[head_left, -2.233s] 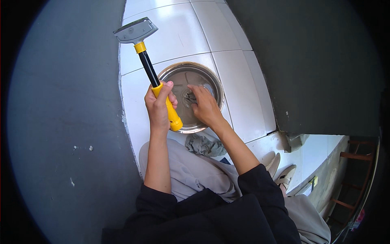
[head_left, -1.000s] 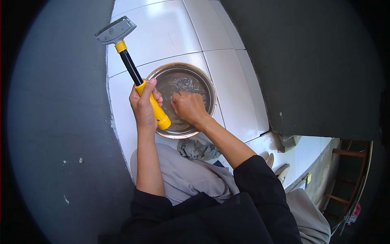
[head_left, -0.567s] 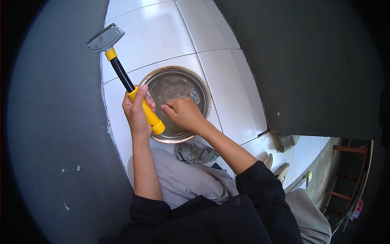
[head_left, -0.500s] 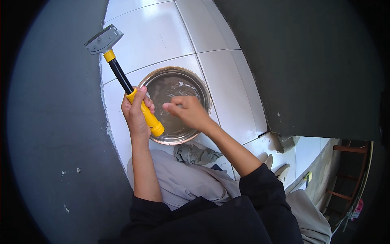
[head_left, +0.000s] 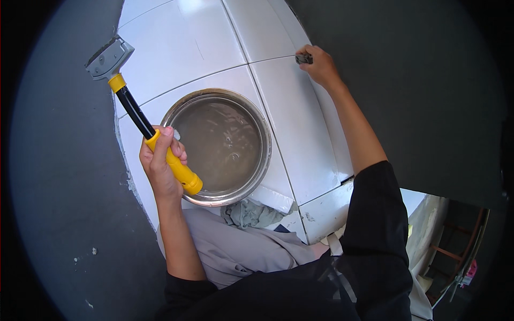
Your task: The person cleans a tiled wall and floor area. They dip a cloth into a bucket of water and scrub the tiles, then repeat the process using a white sponge while holding a scraper in the other hand.
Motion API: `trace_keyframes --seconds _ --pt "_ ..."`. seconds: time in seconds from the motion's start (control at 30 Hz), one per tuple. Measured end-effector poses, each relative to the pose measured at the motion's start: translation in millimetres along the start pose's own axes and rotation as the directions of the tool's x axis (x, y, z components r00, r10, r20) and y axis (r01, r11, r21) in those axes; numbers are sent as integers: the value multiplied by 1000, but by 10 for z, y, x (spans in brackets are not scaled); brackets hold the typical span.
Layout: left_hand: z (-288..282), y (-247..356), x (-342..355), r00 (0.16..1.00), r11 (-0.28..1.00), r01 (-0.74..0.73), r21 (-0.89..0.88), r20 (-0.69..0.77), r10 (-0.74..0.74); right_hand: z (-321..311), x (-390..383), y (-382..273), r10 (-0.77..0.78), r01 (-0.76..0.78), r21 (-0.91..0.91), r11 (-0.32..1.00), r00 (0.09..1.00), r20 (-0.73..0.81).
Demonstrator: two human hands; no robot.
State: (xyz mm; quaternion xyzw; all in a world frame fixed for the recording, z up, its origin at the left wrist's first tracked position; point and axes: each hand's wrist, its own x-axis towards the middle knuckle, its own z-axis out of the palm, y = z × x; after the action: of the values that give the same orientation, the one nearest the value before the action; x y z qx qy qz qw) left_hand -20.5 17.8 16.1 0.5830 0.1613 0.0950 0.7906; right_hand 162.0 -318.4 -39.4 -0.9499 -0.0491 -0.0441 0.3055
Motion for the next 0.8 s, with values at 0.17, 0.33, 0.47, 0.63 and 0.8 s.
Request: trace_keyframes --seconds 0.17,0.33,0.47,0.63,0.8 --pt "1 -47 21 1000 999 3 46 4 -3 262 216 69 -182 182 -9 983 983 -7" --pt "2 -71 15 1000 998 -1 55 10 0 285 48 278 -306 306 -30 951 952 13" --pt "8 -90 12 1000 997 -11 79 12 10 176 -249 381 -279 283 -47 958 957 79" --pt "-24 -82 -9 1000 994 -21 105 18 19 28 -806 470 -308 324 -98 941 939 150" --pt "-6 -74 -18 1000 995 -16 96 6 16 -106 -1531 528 -274 288 -84 954 950 149"
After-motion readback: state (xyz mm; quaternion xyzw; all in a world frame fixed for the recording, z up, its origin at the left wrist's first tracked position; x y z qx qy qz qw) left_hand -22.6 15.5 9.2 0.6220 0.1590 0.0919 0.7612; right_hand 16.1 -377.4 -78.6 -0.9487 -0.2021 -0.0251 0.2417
